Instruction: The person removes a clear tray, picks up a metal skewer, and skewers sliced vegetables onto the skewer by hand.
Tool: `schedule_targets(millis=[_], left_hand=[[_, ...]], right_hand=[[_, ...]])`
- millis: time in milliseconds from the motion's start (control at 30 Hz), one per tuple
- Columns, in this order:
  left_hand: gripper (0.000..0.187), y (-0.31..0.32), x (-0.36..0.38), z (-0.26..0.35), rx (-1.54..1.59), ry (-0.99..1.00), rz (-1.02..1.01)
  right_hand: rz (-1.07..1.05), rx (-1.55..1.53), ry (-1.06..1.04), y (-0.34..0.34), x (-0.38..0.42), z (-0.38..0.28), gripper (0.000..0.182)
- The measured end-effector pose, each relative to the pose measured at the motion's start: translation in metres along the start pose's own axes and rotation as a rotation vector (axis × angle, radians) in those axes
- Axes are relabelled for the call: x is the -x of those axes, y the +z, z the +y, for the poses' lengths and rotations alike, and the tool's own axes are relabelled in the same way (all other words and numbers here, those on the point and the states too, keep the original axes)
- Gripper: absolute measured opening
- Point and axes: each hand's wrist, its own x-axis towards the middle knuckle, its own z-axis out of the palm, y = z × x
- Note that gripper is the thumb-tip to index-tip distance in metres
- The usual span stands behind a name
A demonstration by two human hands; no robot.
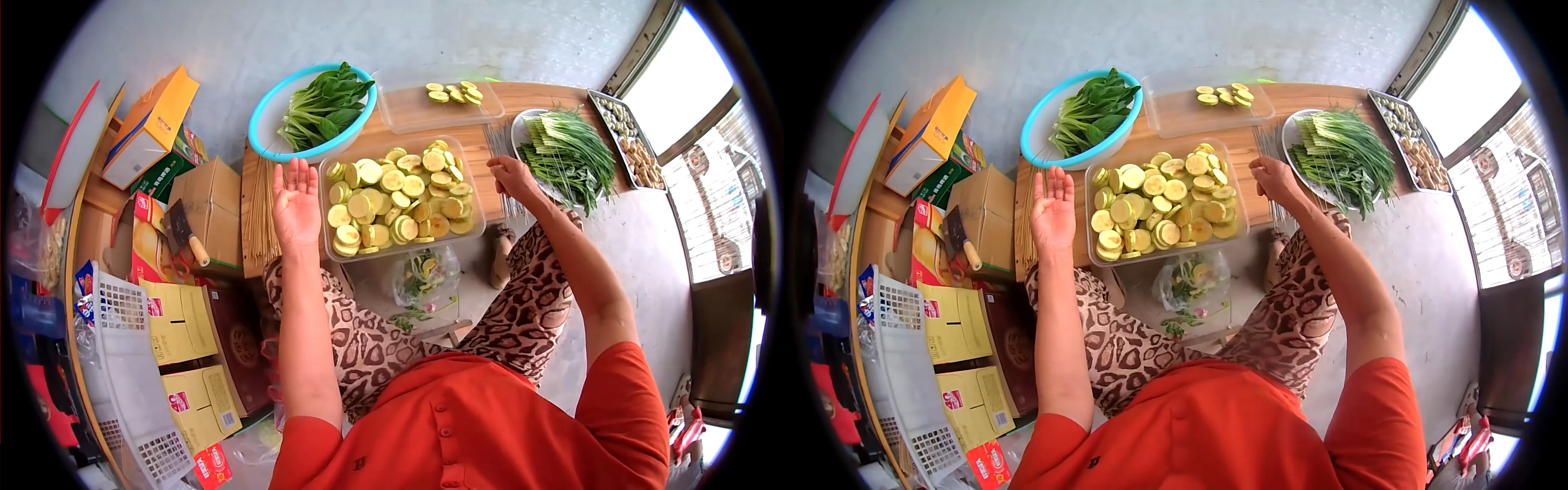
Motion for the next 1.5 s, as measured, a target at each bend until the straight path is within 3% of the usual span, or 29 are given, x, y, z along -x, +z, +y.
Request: schedule_targets(millis=[333, 467, 533, 633, 700, 833, 1133, 1500], left_hand=[[0.069, -0.005, -0.002, 0.002, -0.005, -0.012, 0.043], [0.069, 0.010, -0.002, 0.022, 0.150, -0.047, 0.032], [0.068, 0.016, -0.002, 0.036, 0.159, -0.026, -0.006], [0.060, 0.004, -0.003, 0.038, 0.134, 0.033, -0.032], [0.053, -0.008, -0.004, 0.030, 0.105, 0.052, 0.261], [0.045, -0.006, -0.001, 0.027, 0.097, 0.067, 0.145], [0.034, -0.011, 0.002, 0.027, 0.081, 0.080, 0.157], [0.036, -0.008, 0.008, 0.026, 0.074, 0.081, 0.105]], right_hand=[[0.035, 0.439, -0.203, 0.001, 0.001, 0.019, 0.025], [0.021, 0.705, -0.142, -0.007, -0.001, 0.047, 0.025], [-0.122, 0.924, 0.027, -0.014, -0.008, 0.057, 0.026], [-0.112, 0.874, 0.141, -0.022, -0.021, 0.077, 0.027], [-0.147, 0.816, 0.248, -0.021, -0.021, 0.074, 0.028], [-0.044, 0.850, 0.324, -0.005, -0.018, 0.080, 0.032], [0.030, 0.918, 0.333, 0.013, -0.022, 0.102, 0.035], [0.086, 0.823, 0.309, 0.016, -0.029, 0.118, 0.020]])
